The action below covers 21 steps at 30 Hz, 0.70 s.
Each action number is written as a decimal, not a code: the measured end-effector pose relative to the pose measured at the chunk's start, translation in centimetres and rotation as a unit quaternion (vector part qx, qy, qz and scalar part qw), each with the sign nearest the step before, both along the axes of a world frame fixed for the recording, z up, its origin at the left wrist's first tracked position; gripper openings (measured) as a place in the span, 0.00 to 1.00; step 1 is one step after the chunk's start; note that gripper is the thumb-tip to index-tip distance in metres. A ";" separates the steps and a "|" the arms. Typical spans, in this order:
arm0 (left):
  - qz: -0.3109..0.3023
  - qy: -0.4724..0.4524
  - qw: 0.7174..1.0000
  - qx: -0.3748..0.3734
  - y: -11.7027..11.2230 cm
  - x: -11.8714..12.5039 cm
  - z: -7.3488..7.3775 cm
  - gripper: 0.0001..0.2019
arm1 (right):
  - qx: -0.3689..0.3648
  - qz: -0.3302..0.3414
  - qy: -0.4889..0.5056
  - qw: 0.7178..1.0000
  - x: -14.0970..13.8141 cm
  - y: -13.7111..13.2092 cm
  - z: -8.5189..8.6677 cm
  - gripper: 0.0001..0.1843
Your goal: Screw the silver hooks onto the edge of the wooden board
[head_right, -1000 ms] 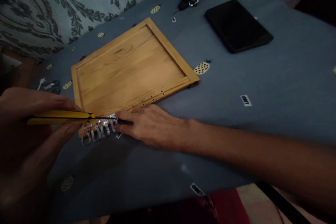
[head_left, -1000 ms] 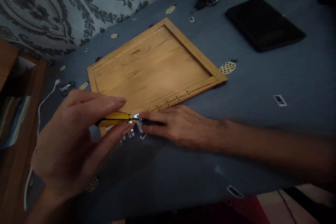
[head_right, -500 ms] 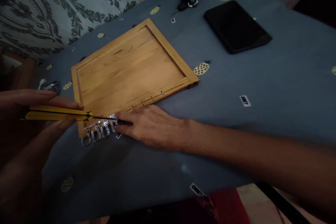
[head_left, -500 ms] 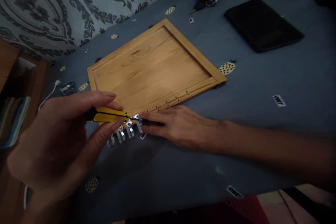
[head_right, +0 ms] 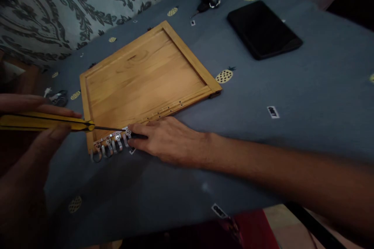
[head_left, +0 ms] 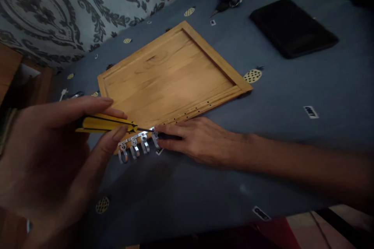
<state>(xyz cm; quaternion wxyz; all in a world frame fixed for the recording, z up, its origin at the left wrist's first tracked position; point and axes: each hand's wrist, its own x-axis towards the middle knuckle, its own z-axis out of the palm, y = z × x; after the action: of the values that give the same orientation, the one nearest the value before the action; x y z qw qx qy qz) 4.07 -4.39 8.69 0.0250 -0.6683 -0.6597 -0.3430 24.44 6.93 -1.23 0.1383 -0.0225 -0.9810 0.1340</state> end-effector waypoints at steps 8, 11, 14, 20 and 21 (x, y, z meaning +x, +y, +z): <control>0.047 -0.041 0.998 0.004 0.2 0.7 -0.4 0.18 | -0.009 0.003 0.005 1.000 0.0 0.0 0.1 0.23; 0.030 -0.034 0.999 0.004 0.1 0.7 -0.3 0.17 | -0.009 0.005 0.002 1.000 0.0 0.0 0.2 0.23; 0.021 -0.042 0.999 0.004 0.1 0.6 -0.4 0.17 | -0.006 0.001 -0.001 1.000 0.0 0.0 0.2 0.23; -0.015 -0.015 1.000 0.001 0.1 0.5 -0.2 0.19 | -0.004 0.000 -0.006 1.000 -0.1 0.0 0.2 0.22; -0.028 -0.008 1.000 -0.002 0.1 0.5 -0.1 0.18 | -0.004 -0.001 -0.005 1.000 -0.1 0.0 0.1 0.21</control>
<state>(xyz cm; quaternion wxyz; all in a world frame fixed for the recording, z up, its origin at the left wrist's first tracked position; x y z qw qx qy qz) 4.55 -4.31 8.58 0.0086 -0.6838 -0.6415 -0.3477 24.32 6.89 -1.09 0.1338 -0.0244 -0.9811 0.1377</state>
